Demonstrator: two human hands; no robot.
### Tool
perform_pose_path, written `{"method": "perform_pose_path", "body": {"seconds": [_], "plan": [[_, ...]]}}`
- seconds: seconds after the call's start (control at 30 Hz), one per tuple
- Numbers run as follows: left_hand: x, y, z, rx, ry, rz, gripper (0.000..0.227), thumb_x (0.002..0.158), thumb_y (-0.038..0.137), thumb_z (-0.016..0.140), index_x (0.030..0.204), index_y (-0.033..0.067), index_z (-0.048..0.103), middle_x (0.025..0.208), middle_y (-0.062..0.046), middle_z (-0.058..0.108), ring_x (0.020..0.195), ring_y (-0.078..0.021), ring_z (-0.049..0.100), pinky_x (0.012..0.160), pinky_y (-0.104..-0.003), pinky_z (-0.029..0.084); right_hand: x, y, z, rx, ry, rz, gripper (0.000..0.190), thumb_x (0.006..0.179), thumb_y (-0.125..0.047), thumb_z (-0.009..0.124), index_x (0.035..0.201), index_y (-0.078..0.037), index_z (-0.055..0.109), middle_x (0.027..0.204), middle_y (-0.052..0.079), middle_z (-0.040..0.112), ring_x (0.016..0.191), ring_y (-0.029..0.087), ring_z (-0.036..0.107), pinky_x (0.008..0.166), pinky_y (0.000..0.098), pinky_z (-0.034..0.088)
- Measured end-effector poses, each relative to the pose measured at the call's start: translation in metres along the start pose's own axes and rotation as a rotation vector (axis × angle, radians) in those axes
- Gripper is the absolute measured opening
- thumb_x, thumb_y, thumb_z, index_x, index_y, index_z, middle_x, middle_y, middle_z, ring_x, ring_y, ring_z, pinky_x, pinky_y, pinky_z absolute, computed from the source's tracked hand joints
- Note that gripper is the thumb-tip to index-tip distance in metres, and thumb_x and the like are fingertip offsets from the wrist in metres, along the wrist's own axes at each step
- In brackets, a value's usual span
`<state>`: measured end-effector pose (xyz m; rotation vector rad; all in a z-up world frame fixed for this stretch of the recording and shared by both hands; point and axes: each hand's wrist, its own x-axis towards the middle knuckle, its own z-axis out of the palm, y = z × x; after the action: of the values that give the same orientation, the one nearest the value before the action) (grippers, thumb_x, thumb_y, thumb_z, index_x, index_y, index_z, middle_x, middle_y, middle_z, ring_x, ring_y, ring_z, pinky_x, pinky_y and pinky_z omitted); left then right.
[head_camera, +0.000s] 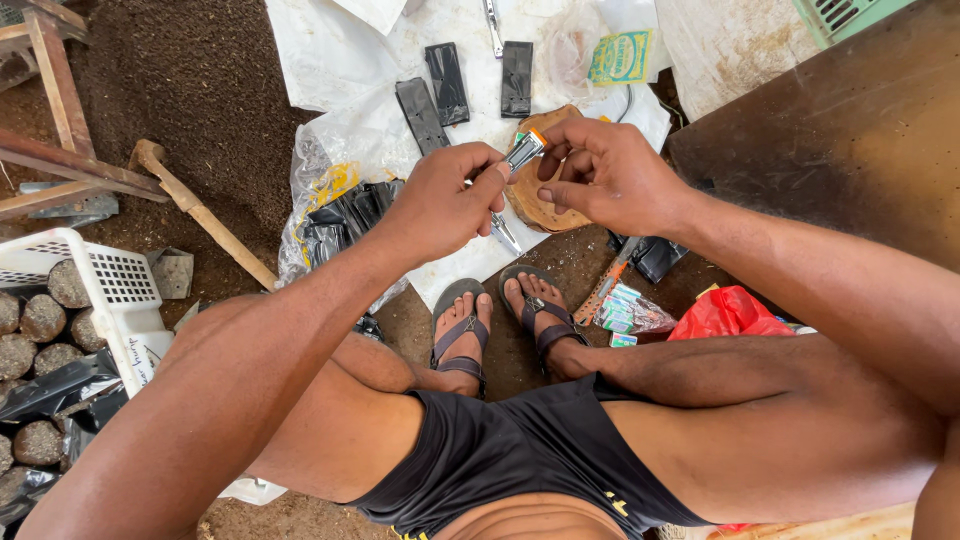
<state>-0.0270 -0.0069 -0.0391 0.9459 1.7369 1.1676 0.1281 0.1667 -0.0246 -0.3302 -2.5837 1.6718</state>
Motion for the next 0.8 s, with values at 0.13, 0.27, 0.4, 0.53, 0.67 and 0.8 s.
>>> {"method": "perform_pose_path", "body": {"seconds": [0.13,0.27,0.4,0.53,0.67,0.8], "plan": [[-0.006,0.002,0.001,0.165,0.15,0.166,0.026,0.1,0.025,0.062,0.099,0.0019,0.072,0.069,-0.004,0.068,0.055,-0.0101,0.061,0.052,-0.028,0.05,-0.001,-0.006,0.0,-0.039,0.007,-0.022,0.041,0.09,0.001,0.075,0.127,0.004,0.058,0.102,0.007,0.069,0.078,0.007,0.069,0.06,0.0218,0.05],[-0.005,-0.002,-0.004,0.225,0.259,0.241,0.026,0.103,0.026,0.063,0.099,0.0019,0.072,0.071,-0.007,0.07,0.059,-0.0119,0.064,0.055,-0.029,0.05,0.01,-0.007,0.002,-0.075,-0.003,-0.129,0.051,0.09,0.001,0.077,0.134,0.004,0.053,0.11,0.009,0.067,0.084,0.008,0.066,0.065,0.0232,0.05],[0.004,-0.009,-0.01,-0.21,0.272,0.1,0.022,0.107,0.023,0.054,0.103,0.0009,0.057,0.083,-0.008,0.07,0.066,-0.0136,0.071,0.057,-0.03,0.057,0.026,-0.008,0.014,0.128,-0.061,-0.178,0.067,0.091,0.001,0.074,0.148,0.002,0.039,0.116,0.01,0.066,0.095,0.011,0.07,0.08,0.0259,0.058],[0.013,-0.015,-0.014,-0.196,0.394,0.198,0.019,0.109,0.02,0.052,0.108,0.0013,0.05,0.092,-0.009,0.079,0.077,-0.0141,0.077,0.063,-0.03,0.057,0.037,-0.012,0.043,0.002,-0.009,-0.06,0.065,0.087,-0.01,0.085,0.137,0.001,0.045,0.098,0.011,0.073,0.088,0.016,0.074,0.077,0.0303,0.059],[0.014,-0.025,-0.016,-0.018,0.45,-0.007,0.022,0.104,0.022,0.053,0.11,0.001,0.05,0.092,-0.01,0.08,0.064,-0.0214,0.072,0.057,-0.034,0.054,0.043,-0.012,0.063,-0.3,0.188,0.05,0.053,0.083,-0.018,0.087,0.123,0.0,0.058,0.082,0.008,0.075,0.075,0.018,0.076,0.067,0.0319,0.057],[0.024,-0.034,-0.021,0.128,0.463,0.096,0.036,0.102,0.031,0.059,0.114,-0.0021,0.055,0.094,-0.015,0.079,0.082,-0.023,0.076,0.071,-0.037,0.057,0.049,0.007,0.06,-0.393,0.218,-0.096,0.034,0.088,-0.017,0.083,0.11,0.002,0.066,0.078,0.014,0.072,0.068,0.024,0.071,0.063,0.0369,0.053]]}}
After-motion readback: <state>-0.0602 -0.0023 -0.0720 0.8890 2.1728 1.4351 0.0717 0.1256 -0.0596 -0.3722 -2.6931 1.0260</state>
